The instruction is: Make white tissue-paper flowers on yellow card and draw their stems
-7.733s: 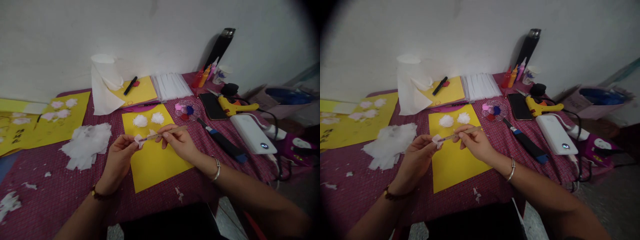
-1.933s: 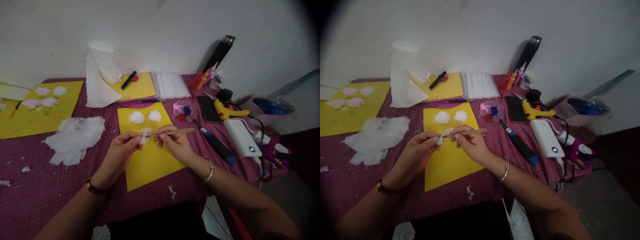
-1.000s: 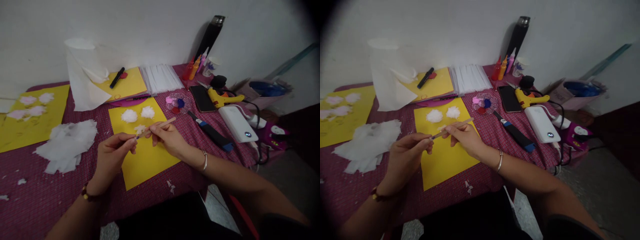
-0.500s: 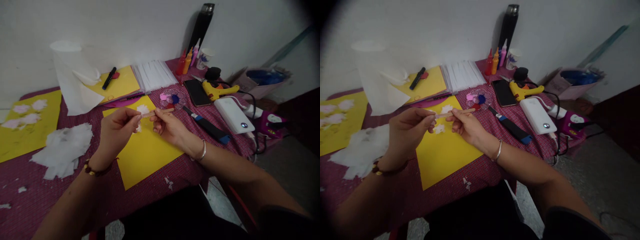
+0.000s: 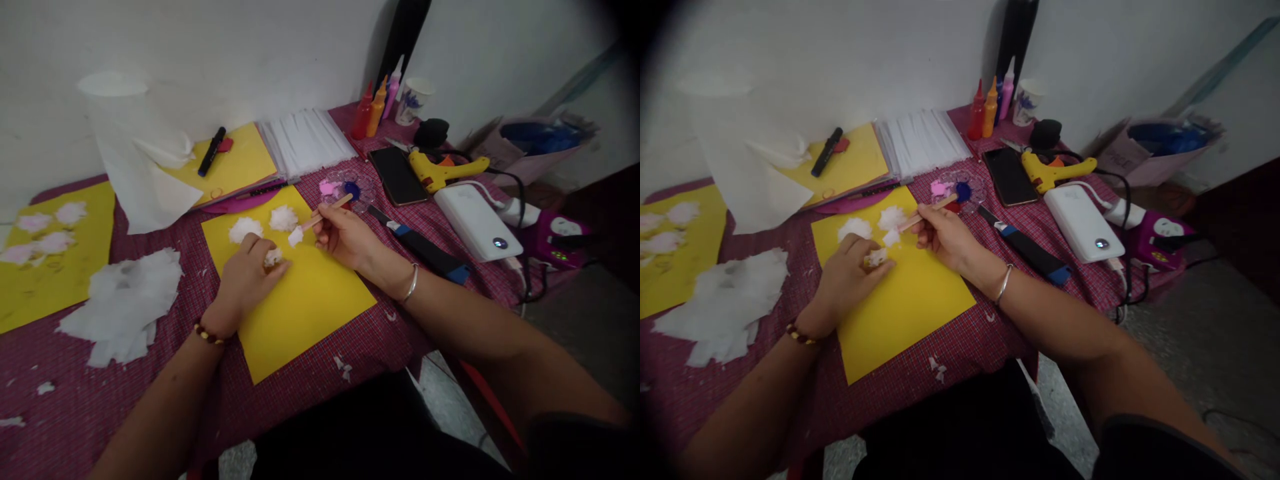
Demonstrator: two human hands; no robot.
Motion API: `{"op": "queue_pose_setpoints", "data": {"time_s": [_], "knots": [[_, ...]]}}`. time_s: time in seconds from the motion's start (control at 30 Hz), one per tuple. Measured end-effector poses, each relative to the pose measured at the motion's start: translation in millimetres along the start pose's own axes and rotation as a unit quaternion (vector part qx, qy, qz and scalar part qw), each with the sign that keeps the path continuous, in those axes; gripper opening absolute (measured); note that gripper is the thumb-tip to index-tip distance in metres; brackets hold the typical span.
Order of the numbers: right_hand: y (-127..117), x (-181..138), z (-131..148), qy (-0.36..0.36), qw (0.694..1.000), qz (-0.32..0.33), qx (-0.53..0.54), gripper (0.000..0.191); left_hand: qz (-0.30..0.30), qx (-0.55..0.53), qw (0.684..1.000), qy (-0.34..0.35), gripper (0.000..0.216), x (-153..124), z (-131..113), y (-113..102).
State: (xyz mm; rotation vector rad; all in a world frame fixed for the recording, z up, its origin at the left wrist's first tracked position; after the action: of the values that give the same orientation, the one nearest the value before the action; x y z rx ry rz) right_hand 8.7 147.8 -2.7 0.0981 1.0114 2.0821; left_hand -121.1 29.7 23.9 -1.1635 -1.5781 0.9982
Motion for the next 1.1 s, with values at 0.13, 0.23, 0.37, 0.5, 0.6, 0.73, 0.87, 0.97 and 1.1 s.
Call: {"op": "queue_pose_setpoints", "data": {"time_s": [0.13,0.23,0.37,0.5,0.6,0.73,0.87,0.97,1.1], "knots": [[1,1,1,-0.041,0.996,0.022,-0.074,0.026,0.002,-0.036,0.999,-0.008,0.017,6,6,3],[7,-2,4,-0.099,0.982,0.044,-0.157,0.026,0.001,-0.074,0.997,-0.033,0.017,12,16,4],[20,-9,1,-0.15,0.949,0.102,-0.257,0.027,0.023,-0.103,0.992,-0.073,0.011,17,26,8],[30,-16,-8,-0.163,0.925,0.152,-0.309,0.026,0.026,-0.128,0.988,-0.087,0.013,17,26,8],[34,-21,-14,-0.176,0.898,0.174,-0.363,0.021,0.026,-0.139,0.986,-0.084,0.014,17,25,7],[37,-23,-12,-0.231,0.848,0.163,-0.449,0.018,0.018,-0.147,0.986,-0.083,0.014,17,26,7],[38,-21,-11,-0.262,0.816,0.163,-0.488,0.018,0.015,-0.147,0.986,-0.078,0.015,16,25,7],[38,-19,-14,-0.268,0.805,0.171,-0.501,0.018,0.005,-0.146,0.986,-0.077,0.024,16,25,4],[42,-20,-17,-0.28,0.777,0.177,-0.535,0.022,-0.009,-0.174,0.98,-0.094,0.034,17,28,0]]}}
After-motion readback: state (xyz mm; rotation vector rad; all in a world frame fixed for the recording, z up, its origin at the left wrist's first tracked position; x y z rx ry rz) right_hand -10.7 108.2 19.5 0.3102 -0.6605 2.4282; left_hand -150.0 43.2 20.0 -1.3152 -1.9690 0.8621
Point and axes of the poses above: each hand's wrist, its own x-axis towards the middle knuckle, its own y-axis out of the palm, z = x × y, the point moved 6 cm from there along x, towards the middle knuckle, and after that the axes turned 4 degrees about x, right-handed, at the moved point
